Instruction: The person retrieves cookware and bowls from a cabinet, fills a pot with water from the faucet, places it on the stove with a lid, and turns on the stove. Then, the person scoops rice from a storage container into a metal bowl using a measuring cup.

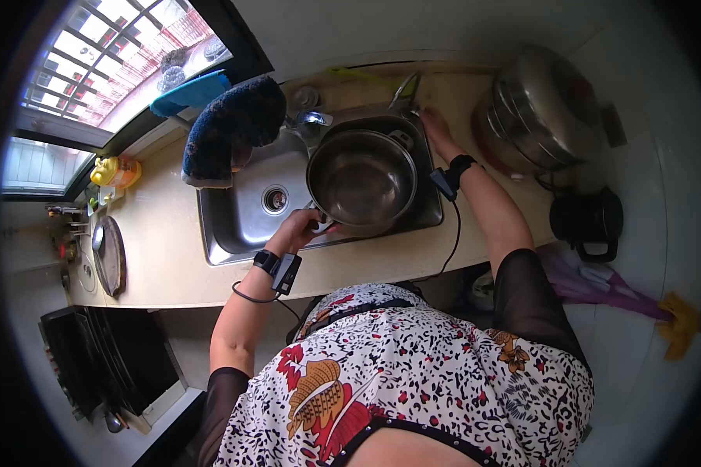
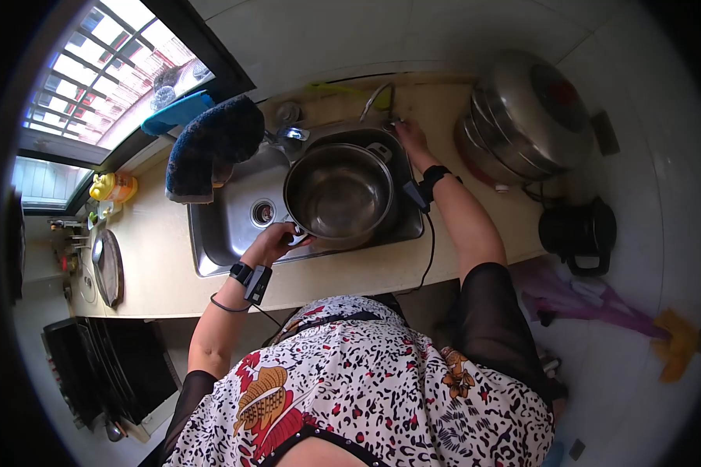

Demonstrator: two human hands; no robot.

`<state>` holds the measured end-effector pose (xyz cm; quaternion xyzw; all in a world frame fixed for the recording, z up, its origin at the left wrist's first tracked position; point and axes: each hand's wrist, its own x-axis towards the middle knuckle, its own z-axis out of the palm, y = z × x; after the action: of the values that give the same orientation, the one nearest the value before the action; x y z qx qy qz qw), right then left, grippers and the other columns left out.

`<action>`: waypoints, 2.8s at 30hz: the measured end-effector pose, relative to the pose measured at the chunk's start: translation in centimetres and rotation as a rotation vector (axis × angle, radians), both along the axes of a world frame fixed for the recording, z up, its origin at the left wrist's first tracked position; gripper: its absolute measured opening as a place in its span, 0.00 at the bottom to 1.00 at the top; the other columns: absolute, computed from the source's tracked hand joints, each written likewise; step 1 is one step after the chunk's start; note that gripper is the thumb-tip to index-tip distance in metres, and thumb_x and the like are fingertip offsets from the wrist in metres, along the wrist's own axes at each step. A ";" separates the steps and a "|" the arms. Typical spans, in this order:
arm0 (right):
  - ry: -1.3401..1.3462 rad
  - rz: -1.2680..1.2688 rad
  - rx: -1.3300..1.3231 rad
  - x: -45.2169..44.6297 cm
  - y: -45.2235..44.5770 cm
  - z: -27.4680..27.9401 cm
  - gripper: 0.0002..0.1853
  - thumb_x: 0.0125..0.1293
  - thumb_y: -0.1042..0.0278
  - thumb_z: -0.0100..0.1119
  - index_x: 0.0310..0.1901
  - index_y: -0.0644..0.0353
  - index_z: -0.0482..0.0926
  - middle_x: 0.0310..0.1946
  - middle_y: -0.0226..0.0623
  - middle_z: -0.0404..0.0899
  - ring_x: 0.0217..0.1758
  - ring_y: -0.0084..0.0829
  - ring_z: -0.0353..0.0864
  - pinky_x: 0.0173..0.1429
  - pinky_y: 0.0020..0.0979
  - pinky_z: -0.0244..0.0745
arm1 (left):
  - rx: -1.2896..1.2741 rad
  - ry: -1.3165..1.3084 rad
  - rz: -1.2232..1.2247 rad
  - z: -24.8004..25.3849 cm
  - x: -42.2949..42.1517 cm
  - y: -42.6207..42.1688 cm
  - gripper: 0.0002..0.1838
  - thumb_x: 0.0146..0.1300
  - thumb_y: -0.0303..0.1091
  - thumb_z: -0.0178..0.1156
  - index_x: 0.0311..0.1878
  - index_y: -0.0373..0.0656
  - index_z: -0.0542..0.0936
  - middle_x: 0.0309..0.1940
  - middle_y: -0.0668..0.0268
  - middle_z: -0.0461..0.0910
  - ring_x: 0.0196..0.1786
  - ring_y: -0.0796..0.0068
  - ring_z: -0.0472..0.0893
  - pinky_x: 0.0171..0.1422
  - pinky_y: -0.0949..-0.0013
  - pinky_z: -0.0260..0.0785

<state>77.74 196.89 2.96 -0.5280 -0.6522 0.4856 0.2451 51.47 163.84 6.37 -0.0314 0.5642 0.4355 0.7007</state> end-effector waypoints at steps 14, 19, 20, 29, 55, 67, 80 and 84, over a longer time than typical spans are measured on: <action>-0.262 0.271 0.423 0.2 -4.3 -1.5 0.25 0.72 0.52 0.38 0.60 0.62 0.69 0.55 0.52 0.73 0.58 0.51 0.71 0.60 0.40 0.66 | 0.038 0.021 -0.039 2.1 0.9 1.8 0.03 0.57 0.19 0.49 0.35 0.34 0.70 0.29 0.68 0.65 0.31 0.76 0.67 0.53 0.60 0.80; -0.235 0.266 0.551 0.1 -4.0 -2.2 0.23 0.70 0.52 0.41 0.55 0.63 0.72 0.51 0.54 0.75 0.52 0.54 0.74 0.54 0.44 0.69 | 0.020 -0.006 -0.041 2.0 0.7 2.1 0.04 0.56 0.19 0.50 0.36 0.32 0.71 0.31 0.64 0.69 0.33 0.72 0.73 0.52 0.60 0.80; -0.292 0.248 0.509 0.0 -4.3 -1.5 0.23 0.70 0.53 0.42 0.53 0.63 0.73 0.50 0.54 0.75 0.51 0.54 0.75 0.53 0.44 0.70 | 0.024 -0.009 -0.042 1.6 0.6 2.0 0.05 0.56 0.19 0.50 0.37 0.32 0.71 0.32 0.62 0.70 0.34 0.70 0.74 0.52 0.60 0.80; -0.193 0.051 -0.047 0.7 -3.9 1.2 0.19 0.59 0.52 0.62 0.33 0.65 0.81 0.18 0.34 0.76 0.14 0.23 0.73 0.19 0.27 0.68 | 0.015 -0.225 -0.066 -0.7 -1.2 1.5 0.17 0.51 0.14 0.49 0.46 0.30 0.70 0.44 0.55 0.75 0.47 0.59 0.78 0.55 0.56 0.77; -0.163 0.281 -0.283 4.5 -3.3 2.2 0.23 0.55 0.58 0.68 0.46 0.67 0.78 0.27 0.35 0.80 0.24 0.24 0.78 0.26 0.24 0.72 | 0.532 0.188 -0.254 8.9 -0.9 2.3 0.44 0.55 0.26 0.67 0.69 0.28 0.51 0.51 0.55 0.75 0.54 0.67 0.78 0.60 0.72 0.68; -0.438 0.382 -0.737 4.0 -1.5 3.7 0.19 0.59 0.54 0.63 0.23 0.61 0.73 0.13 0.31 0.68 0.12 0.24 0.66 0.17 0.27 0.63 | 0.370 0.394 -0.261 7.2 -2.7 2.8 0.32 0.65 0.54 0.55 0.53 0.28 0.69 0.32 0.54 0.80 0.34 0.65 0.84 0.36 0.71 0.78; -0.508 0.441 -0.734 4.4 -2.4 3.8 0.22 0.62 0.48 0.57 0.19 0.55 0.70 0.09 0.24 0.61 0.11 0.21 0.60 0.16 0.29 0.58 | 0.203 0.347 -0.271 6.2 -2.6 3.1 0.33 0.64 0.61 0.51 0.46 0.32 0.70 0.28 0.54 0.80 0.27 0.68 0.83 0.30 0.73 0.77; -0.512 0.415 -0.681 4.5 -2.8 4.7 0.21 0.62 0.51 0.57 0.19 0.57 0.72 0.09 0.26 0.62 0.12 0.21 0.61 0.17 0.28 0.59 | 0.157 0.300 -0.298 6.1 -2.7 3.1 0.28 0.65 0.60 0.50 0.42 0.37 0.70 0.28 0.57 0.80 0.26 0.70 0.82 0.30 0.73 0.76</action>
<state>82.22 194.11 7.66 -0.5395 -0.5871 0.5647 -0.2130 48.74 166.92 12.44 0.1719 0.6248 0.3694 0.6660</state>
